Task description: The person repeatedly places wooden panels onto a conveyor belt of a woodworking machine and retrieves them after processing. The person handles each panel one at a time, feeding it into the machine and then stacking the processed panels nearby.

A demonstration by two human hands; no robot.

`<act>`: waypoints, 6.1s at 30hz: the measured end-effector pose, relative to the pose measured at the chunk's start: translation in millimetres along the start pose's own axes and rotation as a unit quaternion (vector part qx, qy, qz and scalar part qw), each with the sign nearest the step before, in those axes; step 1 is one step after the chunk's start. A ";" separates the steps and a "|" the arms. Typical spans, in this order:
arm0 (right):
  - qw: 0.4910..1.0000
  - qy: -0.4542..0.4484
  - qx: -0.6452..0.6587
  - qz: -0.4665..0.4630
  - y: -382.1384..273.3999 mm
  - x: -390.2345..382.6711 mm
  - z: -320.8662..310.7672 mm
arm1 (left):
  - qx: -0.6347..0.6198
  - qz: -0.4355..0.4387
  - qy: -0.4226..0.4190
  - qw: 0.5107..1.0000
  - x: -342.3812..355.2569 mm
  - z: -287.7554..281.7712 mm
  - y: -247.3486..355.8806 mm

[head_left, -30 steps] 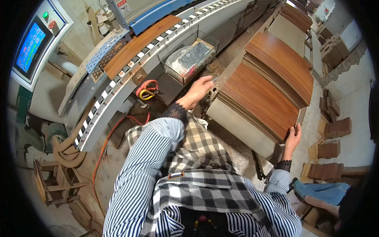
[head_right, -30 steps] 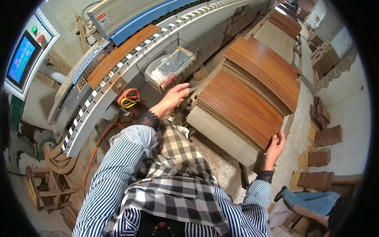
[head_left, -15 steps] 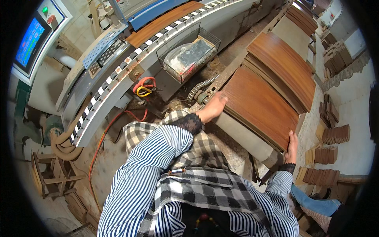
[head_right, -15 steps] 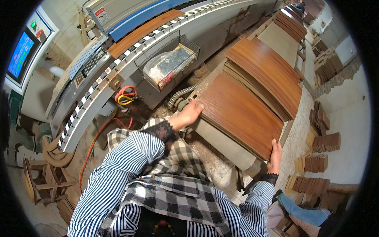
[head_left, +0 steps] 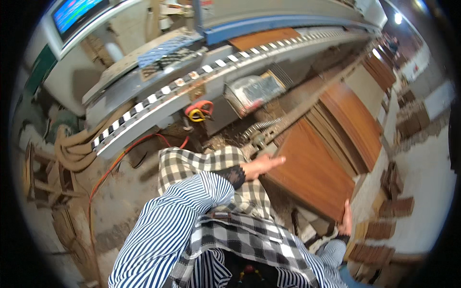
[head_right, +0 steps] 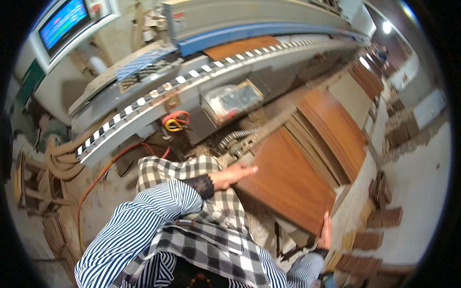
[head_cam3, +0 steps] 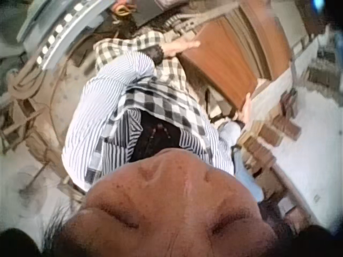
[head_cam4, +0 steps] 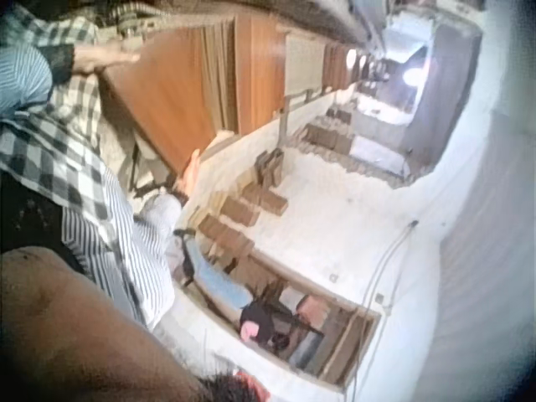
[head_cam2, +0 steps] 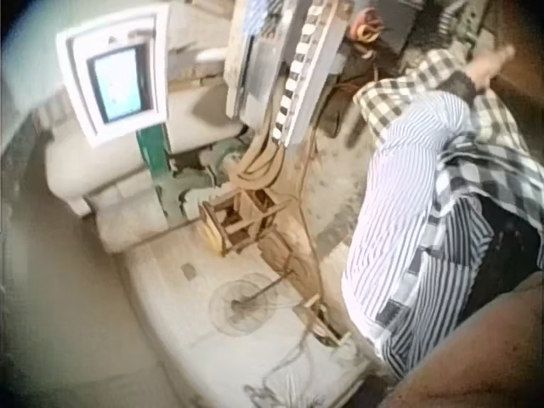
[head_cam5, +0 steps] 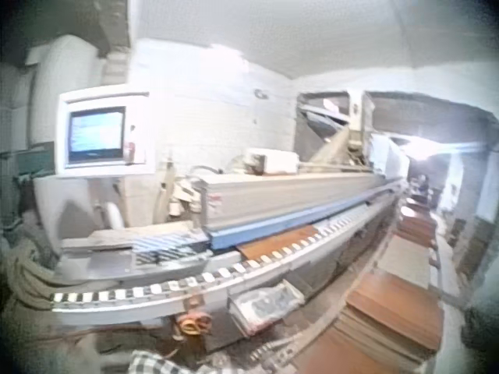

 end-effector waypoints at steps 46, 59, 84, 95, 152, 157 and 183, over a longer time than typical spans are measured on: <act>0.865 -0.491 0.012 -0.101 -13.9 -131.1 398.3 | -0.130 0.133 0.641 0.745 -370.2 -99.0 -170.5; 0.840 -0.526 0.119 0.058 -62.3 -108.9 597.5 | 0.478 -0.002 0.630 0.613 -419.8 -243.2 -58.7; 0.808 -0.142 -0.382 -0.426 21.4 -115.9 382.3 | 0.423 -0.055 0.703 0.570 -402.0 -326.4 -49.2; 0.938 -0.300 -0.077 -0.159 5.2 -99.6 393.5 | 0.408 -0.040 0.682 0.606 -410.8 -332.2 -55.6; 0.866 -0.485 0.048 -0.110 -40.1 -143.4 509.7 | 0.502 -0.051 0.677 0.536 -426.5 -292.2 -68.9; 0.793 -0.287 -0.245 -0.479 -22.2 -136.8 416.0 | 0.480 -0.095 0.699 0.521 -412.6 -312.1 -44.9; 0.923 -0.379 0.045 0.048 19.5 -99.8 395.4 | 0.407 -0.083 0.699 0.582 -415.6 -328.2 -49.5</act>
Point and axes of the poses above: each hand's wrist, its own x-axis towards the middle knuckle, its own z-axis out of the palm, y = z × x, the point moved 5 cm from there along x, towards the middle knuckle, and after that the axes turned 8 degrees about x, right-handed, at the moved point
